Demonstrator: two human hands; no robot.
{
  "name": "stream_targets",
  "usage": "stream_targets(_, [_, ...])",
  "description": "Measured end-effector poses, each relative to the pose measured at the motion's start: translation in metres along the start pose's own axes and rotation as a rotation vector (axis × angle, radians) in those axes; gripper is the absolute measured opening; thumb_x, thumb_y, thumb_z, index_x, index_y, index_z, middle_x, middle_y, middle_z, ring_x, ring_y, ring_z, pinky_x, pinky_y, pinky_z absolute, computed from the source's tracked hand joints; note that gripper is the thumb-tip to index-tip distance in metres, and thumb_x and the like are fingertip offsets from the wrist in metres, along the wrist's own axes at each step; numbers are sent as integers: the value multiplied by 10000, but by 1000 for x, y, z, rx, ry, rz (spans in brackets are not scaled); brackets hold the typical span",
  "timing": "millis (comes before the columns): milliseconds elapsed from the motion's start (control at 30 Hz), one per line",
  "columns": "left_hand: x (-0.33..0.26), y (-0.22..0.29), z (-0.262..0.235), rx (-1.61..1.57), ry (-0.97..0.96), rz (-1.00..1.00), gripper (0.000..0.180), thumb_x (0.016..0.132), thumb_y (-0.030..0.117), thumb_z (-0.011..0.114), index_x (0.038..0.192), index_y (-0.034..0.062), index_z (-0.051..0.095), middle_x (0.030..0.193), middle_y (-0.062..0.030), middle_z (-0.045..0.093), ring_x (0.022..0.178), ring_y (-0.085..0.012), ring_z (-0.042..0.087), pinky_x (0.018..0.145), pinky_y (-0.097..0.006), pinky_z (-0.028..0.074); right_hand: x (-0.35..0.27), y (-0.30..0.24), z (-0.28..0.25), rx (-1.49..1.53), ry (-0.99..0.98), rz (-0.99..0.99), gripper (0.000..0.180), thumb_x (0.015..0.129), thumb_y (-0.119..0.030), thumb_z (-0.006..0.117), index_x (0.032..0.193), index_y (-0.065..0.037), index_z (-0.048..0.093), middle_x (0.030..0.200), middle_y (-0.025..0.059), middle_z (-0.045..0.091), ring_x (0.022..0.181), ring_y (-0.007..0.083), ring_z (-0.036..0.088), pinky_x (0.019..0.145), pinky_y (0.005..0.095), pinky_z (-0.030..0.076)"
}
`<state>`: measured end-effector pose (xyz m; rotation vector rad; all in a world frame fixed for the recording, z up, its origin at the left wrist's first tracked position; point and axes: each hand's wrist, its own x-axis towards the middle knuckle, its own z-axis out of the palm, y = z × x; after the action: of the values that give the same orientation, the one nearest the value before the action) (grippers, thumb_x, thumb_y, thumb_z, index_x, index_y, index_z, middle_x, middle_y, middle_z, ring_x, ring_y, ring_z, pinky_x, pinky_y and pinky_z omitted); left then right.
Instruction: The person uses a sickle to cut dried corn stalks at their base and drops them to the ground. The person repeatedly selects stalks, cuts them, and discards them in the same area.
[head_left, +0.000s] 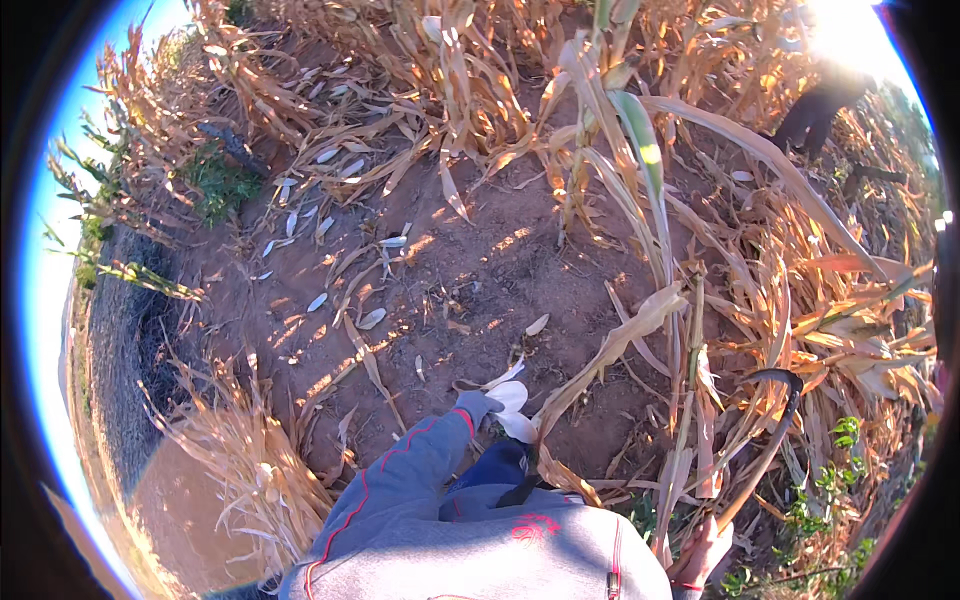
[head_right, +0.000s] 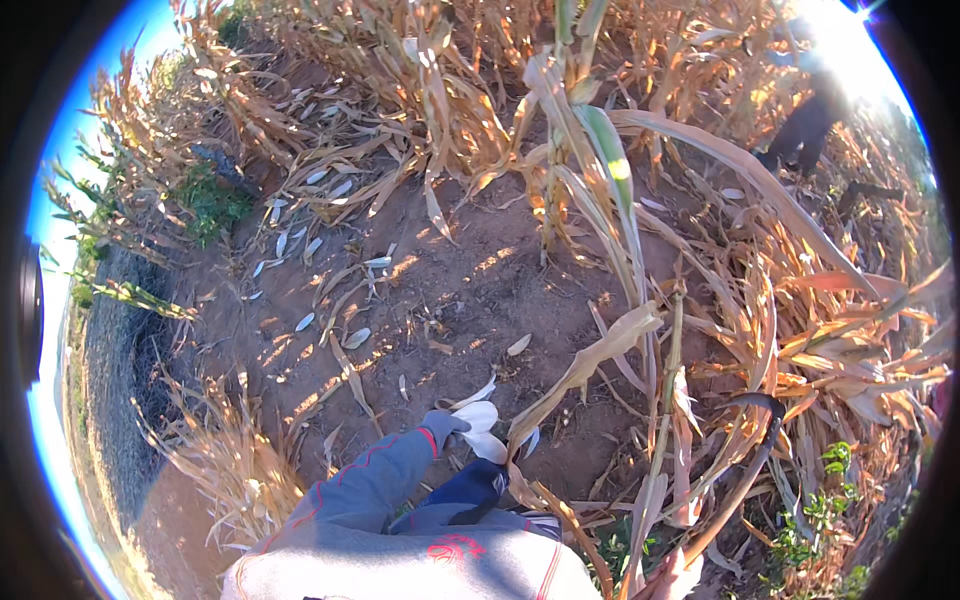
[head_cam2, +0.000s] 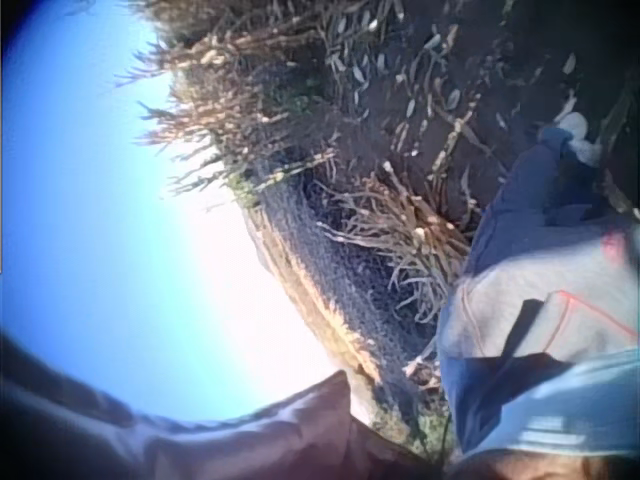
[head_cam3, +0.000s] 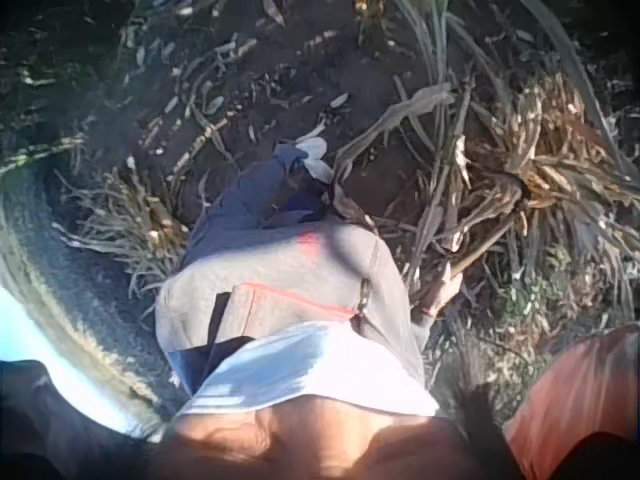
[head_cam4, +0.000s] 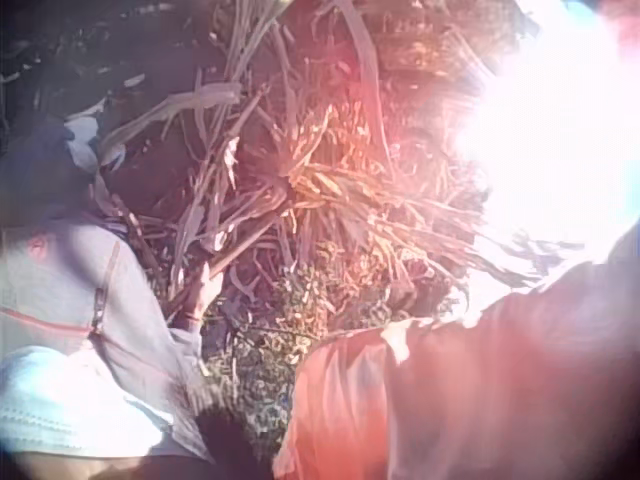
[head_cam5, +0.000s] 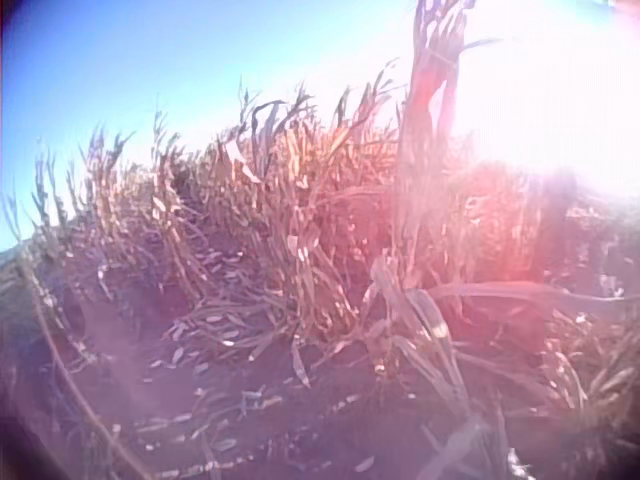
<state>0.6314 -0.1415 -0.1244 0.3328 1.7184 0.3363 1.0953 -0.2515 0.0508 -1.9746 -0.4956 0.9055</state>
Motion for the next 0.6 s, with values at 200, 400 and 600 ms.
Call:
stream_targets(200, [34, 134, -177, -288, 183, 347, 102, 790, 129, 638, 782, 54, 568, 693, -50, 576, 467, -128, 495, 351, -278, 350, -25, -53, 16, -58, 57, -14, 137, 820, -149, 558, 882, -60, 474, 598, -4, 446, 392, 76, 417, 338, 216, 336])
stream_targets(400, [-209, 379, -350, -674, 752, 1175, 536, 820, 410, 611, 1238, 89, 515, 1250, -93, 506, 1151, -235, 470, 914, -376, 391, -35, -41, -3, 68, 80, 41, 185, 791, -68, 593, 939, -26, 491, 637, 15, 493, 384, 85, 448, 358, 223, 363])
stream_targets(600, [-147, 369, -87, -74, 483, 1155, 545, 887, 503, 488, 1228, 80, 530, 1120, -79, 595, 966, -160, 572, 838, -297, 431, -25, -62, -53, 78, 248, -125, 175, 837, -72, 562, 993, -36, 491, 651, -10, 454, 441, 44, 418, 390, 199, 349])
